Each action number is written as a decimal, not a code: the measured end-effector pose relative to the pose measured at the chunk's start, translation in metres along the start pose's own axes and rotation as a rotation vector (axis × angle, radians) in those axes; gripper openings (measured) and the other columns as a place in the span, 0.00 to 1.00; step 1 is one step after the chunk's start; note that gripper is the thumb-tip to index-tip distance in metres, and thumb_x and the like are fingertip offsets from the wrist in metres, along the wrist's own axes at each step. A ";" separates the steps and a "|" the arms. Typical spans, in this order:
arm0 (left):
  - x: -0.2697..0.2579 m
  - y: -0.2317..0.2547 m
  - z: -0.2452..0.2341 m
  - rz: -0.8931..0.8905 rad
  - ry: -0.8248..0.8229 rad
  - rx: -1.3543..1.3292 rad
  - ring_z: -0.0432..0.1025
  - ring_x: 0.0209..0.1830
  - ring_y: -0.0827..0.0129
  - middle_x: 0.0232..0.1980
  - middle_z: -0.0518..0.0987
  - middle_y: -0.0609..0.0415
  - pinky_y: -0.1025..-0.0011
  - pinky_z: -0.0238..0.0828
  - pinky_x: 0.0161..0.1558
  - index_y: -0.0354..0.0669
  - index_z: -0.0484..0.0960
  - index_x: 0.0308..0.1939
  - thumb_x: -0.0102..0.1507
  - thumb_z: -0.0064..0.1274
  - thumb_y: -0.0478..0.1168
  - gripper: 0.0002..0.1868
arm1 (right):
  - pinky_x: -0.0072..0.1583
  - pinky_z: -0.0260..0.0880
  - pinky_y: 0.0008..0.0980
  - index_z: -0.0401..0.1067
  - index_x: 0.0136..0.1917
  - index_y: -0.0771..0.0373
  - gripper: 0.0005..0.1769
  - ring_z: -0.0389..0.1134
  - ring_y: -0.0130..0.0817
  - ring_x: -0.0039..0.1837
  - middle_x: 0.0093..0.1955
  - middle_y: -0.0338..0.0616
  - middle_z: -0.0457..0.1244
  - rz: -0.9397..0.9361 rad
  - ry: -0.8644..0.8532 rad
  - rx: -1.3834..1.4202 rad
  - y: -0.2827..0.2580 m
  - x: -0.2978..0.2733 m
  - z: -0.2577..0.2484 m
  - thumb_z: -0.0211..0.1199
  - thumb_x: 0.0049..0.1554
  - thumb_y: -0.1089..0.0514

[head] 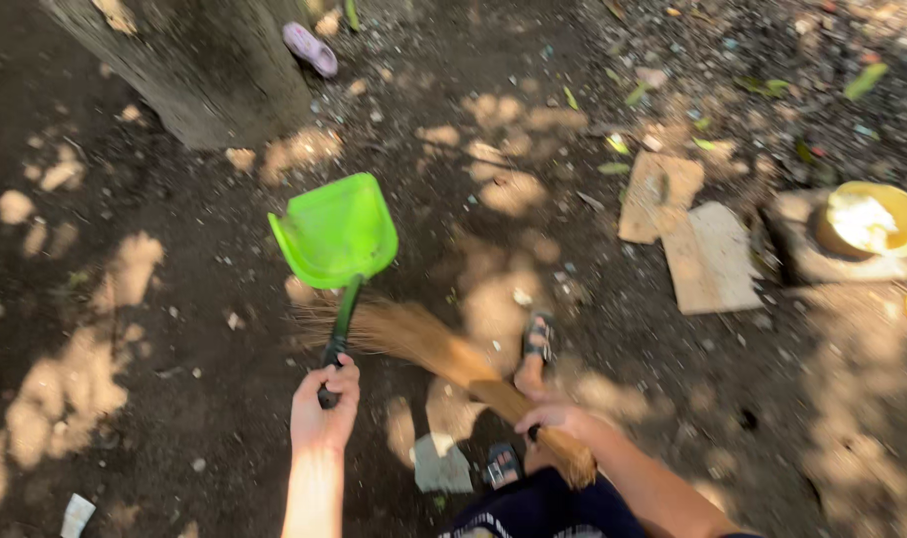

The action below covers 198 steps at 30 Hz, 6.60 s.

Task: The person sweeps dirt and debris from a dirt ground using a handheld broom while holding a dustpan in the other hand.

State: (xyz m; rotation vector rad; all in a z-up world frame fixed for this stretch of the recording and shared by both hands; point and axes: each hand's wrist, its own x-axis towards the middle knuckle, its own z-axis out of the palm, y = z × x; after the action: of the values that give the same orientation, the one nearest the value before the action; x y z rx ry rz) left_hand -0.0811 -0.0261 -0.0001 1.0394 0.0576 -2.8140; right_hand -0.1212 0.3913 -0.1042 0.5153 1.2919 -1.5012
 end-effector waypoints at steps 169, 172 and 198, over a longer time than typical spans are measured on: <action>1.056 -0.250 0.989 -1.010 0.032 0.670 0.64 0.34 0.71 0.45 0.69 0.43 0.79 0.70 0.29 0.19 0.61 0.55 0.59 0.43 0.24 0.21 | 0.37 0.69 0.38 0.39 0.87 0.48 0.62 0.67 0.42 0.38 0.45 0.52 0.68 -0.266 1.257 0.924 -0.876 0.264 -0.203 0.69 0.47 0.67; 1.051 -0.286 0.974 -1.229 0.020 0.600 0.63 0.35 0.72 0.41 0.65 0.50 0.76 0.71 0.33 0.23 0.62 0.56 0.63 0.44 0.24 0.18 | 0.41 0.70 0.37 0.40 0.86 0.45 0.62 0.69 0.39 0.39 0.46 0.52 0.68 -0.339 1.356 1.053 -0.811 0.232 -0.130 0.68 0.47 0.65; 0.981 -0.570 0.914 -1.453 0.133 0.999 0.64 0.33 0.74 0.37 0.65 0.51 0.77 0.70 0.30 0.23 0.58 0.59 0.64 0.39 0.25 0.19 | 0.72 0.60 0.34 0.34 0.83 0.49 0.77 0.58 0.41 0.75 0.75 0.48 0.56 -0.593 1.034 0.605 -0.878 0.340 -0.273 0.73 0.28 0.69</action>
State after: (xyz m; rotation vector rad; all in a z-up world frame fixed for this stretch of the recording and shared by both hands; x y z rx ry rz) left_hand -1.4900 0.3441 0.0508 1.9275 -1.1405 -4.1290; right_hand -1.1012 0.3860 -0.0791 1.5483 1.8443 -2.2659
